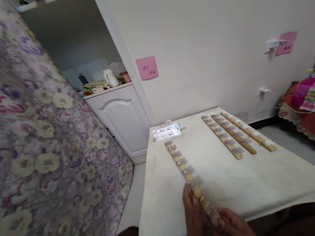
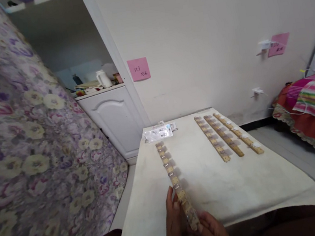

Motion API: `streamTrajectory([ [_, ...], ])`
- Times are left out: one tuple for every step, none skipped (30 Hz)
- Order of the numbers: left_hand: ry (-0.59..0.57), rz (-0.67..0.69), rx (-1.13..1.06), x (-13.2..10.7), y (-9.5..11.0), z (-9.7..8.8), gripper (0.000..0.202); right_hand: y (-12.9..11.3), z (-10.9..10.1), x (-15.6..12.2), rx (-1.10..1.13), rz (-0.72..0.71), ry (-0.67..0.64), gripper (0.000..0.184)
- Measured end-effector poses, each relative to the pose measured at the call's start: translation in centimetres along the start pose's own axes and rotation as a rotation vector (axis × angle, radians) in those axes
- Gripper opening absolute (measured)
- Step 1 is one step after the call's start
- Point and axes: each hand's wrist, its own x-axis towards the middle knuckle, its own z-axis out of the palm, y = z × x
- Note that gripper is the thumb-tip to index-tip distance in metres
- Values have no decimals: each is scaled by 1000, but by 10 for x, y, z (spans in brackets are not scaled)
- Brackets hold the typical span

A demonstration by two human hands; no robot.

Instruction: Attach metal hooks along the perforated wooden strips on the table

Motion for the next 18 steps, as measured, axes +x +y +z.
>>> streamTrajectory([
  [30,12,37,-3,-1,-1,65,-1,1,0,-8,7,-22,53],
  [67,46,116,-7,-1,-1,68,-2,1,-1,-19,12,-54,51],
  [101,95,214,-12,-1,-1,72,-2,2,-1,-35,12,-91,48],
  [117,149,307,-16,0,1,77,-2,2,-1,-56,3,-126,45],
  [125,183,373,-20,3,4,81,-2,3,0,-81,-17,-144,44],
  [129,181,409,-23,6,7,85,-1,3,0,-110,-48,-144,43],
  [129,168,430,-24,9,10,87,-1,4,0,-145,-83,-135,42],
  [123,150,441,-25,12,13,89,0,4,0,-182,-113,-124,41],
  [125,126,443,-24,15,16,90,1,5,-1,-217,-138,-115,39],
  [127,107,440,-22,17,18,91,1,6,-2,-244,-154,-108,36],
  [129,92,433,-20,19,19,92,1,6,-2,-263,-159,-107,33],
  [133,82,424,-18,20,19,92,1,7,-3,-272,-157,-109,30],
  [133,76,416,-16,20,19,92,1,8,-4,-272,-153,-109,29],
  [132,72,413,-15,19,18,93,0,9,-4,-268,-146,-114,30],
  [132,67,413,-14,18,17,93,-1,10,-4,-263,-139,-120,30],
  [133,62,418,-13,17,16,92,-1,10,-4,-258,-137,-122,30],
  [135,58,427,-12,15,15,92,-2,11,-3,-253,-131,-127,29],
  [136,55,439,-12,14,13,91,-2,12,-3,-246,-120,-135,29],
])
